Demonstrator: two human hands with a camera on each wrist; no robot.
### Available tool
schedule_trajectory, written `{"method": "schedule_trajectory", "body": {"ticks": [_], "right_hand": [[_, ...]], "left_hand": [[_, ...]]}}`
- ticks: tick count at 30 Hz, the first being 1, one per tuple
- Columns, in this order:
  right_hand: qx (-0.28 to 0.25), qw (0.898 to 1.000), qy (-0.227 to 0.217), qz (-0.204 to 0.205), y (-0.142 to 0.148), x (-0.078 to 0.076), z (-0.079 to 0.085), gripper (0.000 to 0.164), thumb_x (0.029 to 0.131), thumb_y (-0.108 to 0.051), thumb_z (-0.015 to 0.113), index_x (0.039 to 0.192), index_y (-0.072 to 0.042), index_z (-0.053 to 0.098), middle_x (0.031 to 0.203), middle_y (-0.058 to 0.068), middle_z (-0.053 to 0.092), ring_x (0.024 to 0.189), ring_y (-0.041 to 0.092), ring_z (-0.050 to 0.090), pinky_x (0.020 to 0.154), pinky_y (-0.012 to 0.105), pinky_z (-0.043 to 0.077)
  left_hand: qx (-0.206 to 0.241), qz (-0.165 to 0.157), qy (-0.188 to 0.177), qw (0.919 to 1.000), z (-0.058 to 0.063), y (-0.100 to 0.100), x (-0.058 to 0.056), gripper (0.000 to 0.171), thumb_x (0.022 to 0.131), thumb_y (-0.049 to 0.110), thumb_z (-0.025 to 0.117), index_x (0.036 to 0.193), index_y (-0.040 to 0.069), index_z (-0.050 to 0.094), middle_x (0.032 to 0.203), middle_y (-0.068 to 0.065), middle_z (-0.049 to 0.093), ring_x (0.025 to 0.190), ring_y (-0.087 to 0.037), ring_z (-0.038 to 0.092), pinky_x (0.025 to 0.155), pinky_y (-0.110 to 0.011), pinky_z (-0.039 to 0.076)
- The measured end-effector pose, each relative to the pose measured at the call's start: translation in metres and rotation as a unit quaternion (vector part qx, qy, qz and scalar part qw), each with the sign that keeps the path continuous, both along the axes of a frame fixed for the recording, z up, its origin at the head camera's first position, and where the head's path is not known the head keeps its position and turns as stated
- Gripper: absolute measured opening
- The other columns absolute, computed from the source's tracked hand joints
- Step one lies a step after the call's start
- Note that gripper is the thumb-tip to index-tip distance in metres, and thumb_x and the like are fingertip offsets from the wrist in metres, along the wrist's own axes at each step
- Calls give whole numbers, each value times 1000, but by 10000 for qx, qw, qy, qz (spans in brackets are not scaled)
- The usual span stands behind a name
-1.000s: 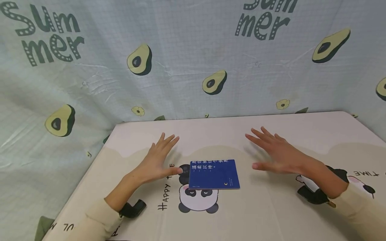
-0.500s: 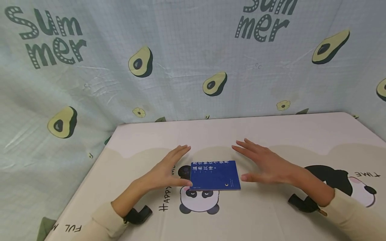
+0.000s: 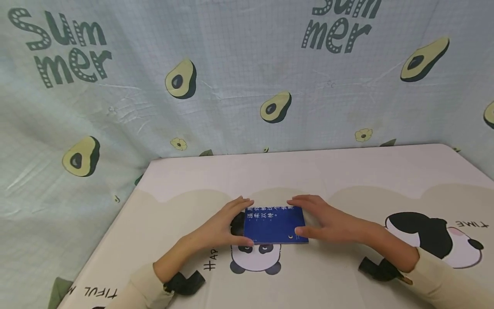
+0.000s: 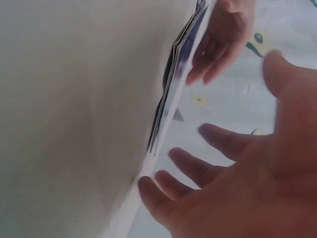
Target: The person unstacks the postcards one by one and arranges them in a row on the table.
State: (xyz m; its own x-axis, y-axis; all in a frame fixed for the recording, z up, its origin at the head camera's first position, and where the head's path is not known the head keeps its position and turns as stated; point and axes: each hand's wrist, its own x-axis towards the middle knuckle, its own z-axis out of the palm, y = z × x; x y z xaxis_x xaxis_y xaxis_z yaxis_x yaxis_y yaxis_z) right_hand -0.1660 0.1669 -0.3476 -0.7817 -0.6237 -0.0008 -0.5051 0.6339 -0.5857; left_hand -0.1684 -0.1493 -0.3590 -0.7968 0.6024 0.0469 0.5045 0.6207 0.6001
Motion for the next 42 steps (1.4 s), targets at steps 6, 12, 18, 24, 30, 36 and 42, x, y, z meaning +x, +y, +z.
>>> {"method": "schedule_trajectory", "body": {"ticks": [6, 12, 18, 24, 30, 36, 42], "right_hand": [[257, 9996, -124, 62, 1, 2, -2, 82, 80, -61, 66, 147, -22, 36, 151, 9, 26, 137, 34, 24, 102, 57, 34], [389, 9991, 8, 168, 1, 2, -4, 89, 76, -59, 72, 147, -18, 37, 150, 9, 28, 136, 32, 26, 103, 54, 35], [525, 9985, 122, 116, -1, 4, -4, 87, 77, -51, 75, 146, -16, 37, 149, 9, 29, 136, 32, 27, 103, 51, 37], [575, 9980, 244, 115, -1, 4, -5, 83, 78, -44, 77, 146, -15, 38, 148, 10, 30, 136, 32, 28, 102, 50, 38], [575, 9979, 266, 91, -1, 4, -5, 82, 78, -41, 78, 145, -15, 39, 148, 11, 31, 135, 32, 28, 102, 51, 38], [618, 9977, 277, 84, 0, 2, -6, 82, 78, -43, 77, 145, -16, 39, 146, 9, 34, 134, 31, 30, 102, 50, 38], [668, 9973, 301, 45, -1, 1, -6, 83, 78, -43, 77, 146, -17, 39, 146, 8, 34, 134, 29, 32, 103, 48, 38]], "left_hand": [[-5, 10, -53, 10000, -8, 1, 0, 97, 71, 44, 82, 149, 12, 33, 155, -11, 24, 144, -30, 11, 107, -59, 24], [-13, -41, 8, 10000, -12, 1, 1, 98, 72, 44, 82, 149, 10, 32, 155, -12, 23, 144, -31, 10, 107, -59, 24], [-9, 1, 17, 10000, -11, 1, 2, 97, 73, 44, 81, 149, 11, 31, 154, -12, 23, 144, -31, 12, 107, -58, 26], [-35, 32, 40, 10000, -11, 1, 2, 97, 73, 44, 82, 149, 11, 32, 154, -12, 24, 144, -29, 13, 108, -56, 26], [-43, 28, 22, 10000, -10, 3, 2, 96, 72, 42, 82, 148, 11, 33, 154, -13, 25, 143, -30, 15, 108, -56, 26], [-19, 1, 24, 10000, -9, 3, 2, 95, 72, 41, 83, 148, 11, 34, 153, -13, 27, 143, -29, 16, 108, -56, 26], [17, 8, 18, 10000, -10, 2, 3, 95, 72, 42, 83, 148, 12, 34, 152, -13, 27, 143, -29, 16, 108, -56, 26]]}}
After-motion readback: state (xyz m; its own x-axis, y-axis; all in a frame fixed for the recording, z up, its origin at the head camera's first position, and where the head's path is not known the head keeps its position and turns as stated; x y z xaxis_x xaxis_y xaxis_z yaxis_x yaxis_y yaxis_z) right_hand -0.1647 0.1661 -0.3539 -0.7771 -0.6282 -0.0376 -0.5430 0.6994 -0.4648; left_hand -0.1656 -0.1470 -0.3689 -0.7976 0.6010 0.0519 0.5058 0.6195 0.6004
